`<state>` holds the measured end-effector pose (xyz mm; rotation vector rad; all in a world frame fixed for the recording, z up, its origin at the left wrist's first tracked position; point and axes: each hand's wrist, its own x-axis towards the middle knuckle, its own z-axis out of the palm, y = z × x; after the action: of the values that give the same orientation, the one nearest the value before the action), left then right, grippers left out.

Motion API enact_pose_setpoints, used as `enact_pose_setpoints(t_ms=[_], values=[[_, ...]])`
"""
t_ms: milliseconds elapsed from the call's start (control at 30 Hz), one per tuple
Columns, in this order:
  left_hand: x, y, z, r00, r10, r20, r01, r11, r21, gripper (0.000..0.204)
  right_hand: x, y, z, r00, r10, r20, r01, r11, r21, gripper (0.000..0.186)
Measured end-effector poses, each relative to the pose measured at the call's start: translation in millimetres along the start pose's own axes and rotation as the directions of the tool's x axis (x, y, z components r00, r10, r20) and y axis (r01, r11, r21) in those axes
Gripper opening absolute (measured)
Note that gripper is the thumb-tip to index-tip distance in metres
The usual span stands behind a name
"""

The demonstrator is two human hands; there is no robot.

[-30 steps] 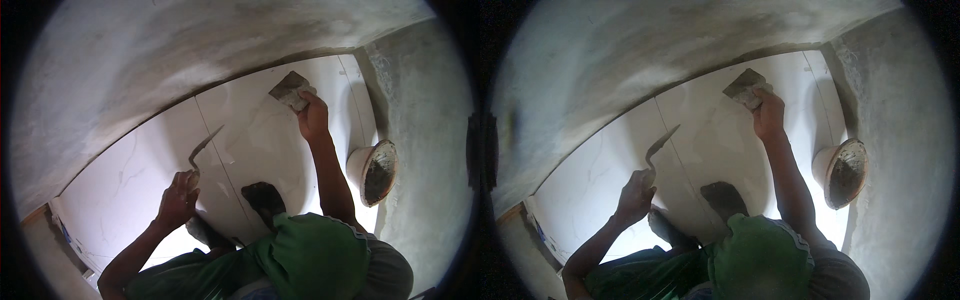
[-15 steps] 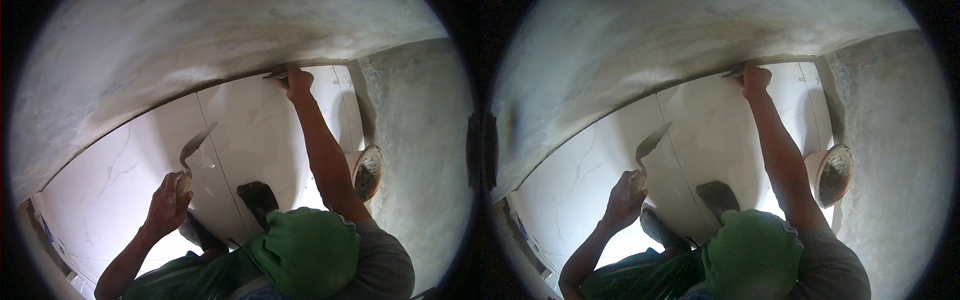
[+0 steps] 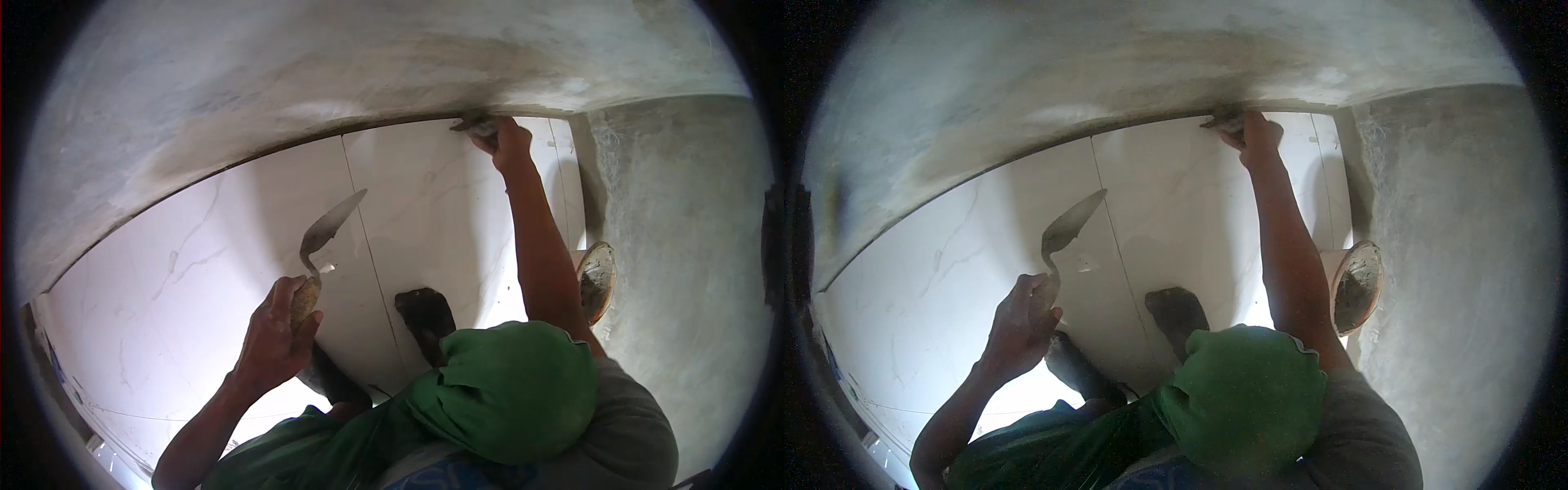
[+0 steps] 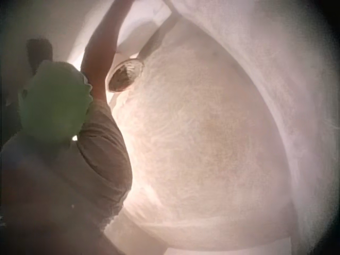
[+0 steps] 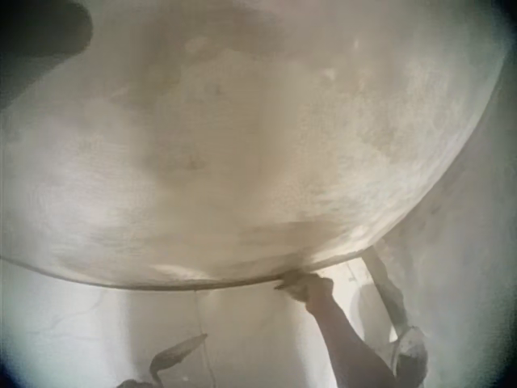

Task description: The person applies mortar to the junction between white tiles and a concrete wall using a trowel and a small scraper, scooping material from a bucket and smoothing it into the gap.

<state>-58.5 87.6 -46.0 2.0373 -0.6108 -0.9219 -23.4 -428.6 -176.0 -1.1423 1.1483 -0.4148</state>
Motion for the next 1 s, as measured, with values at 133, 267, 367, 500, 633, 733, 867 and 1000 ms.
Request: enact_pose_setpoints(t_ms=[133, 267, 367, 500, 633, 733, 867, 1000], values=[[-9, -13, 0, 0.998, -0.054, -0.029, 0.055, 0.998, 0.03, 0.046, -25, 9, -40, 0.978, -0.183, 0.102, 0.199, 0.963, -0.18, 0.023], [-10, -11, 3, 0.984, -0.177, -0.022, 0.178, 0.983, 0.041, 0.045, -30, 12, -56, 0.879, -0.413, 0.238, 0.44, 0.508, -0.741, 0.024], [-8, -11, 6, 0.991, -0.127, -0.031, 0.128, 0.99, 0.055, 0.045, -35, 17, -47, 0.762, -0.502, 0.408, 0.539, 0.143, -0.83, 0.027], [-4, -6, 7, 0.997, -0.072, -0.035, 0.074, 0.997, 0.039, 0.044, 3, 53, -55, 0.37, -0.664, 0.65, 0.707, -0.252, -0.66, 0.043], [-3, -6, 9, 0.995, -0.1, -0.023, 0.1, 0.995, 0.029, 0.046, 32, 71, -59, 0.221, -0.67, 0.709, 0.683, -0.413, -0.603, 0.046], [0, -4, 10, 0.993, -0.117, -0.008, 0.118, 0.992, 0.047, 0.046, 39, 83, -58, 0.165, -0.662, 0.731, 0.687, -0.455, -0.566, 0.05], [3, -2, 11, 0.993, -0.114, -0.003, 0.114, 0.992, 0.052, 0.046, 40, 88, -59, 0.309, -0.566, 0.764, 0.613, -0.496, -0.615, 0.056], [7, -3, 15, 0.994, -0.1, -0.032, 0.102, 0.993, 0.059, 0.042, 32, 73, -56, 0.427, -0.419, 0.801, 0.601, -0.53, -0.598, 0.06]])
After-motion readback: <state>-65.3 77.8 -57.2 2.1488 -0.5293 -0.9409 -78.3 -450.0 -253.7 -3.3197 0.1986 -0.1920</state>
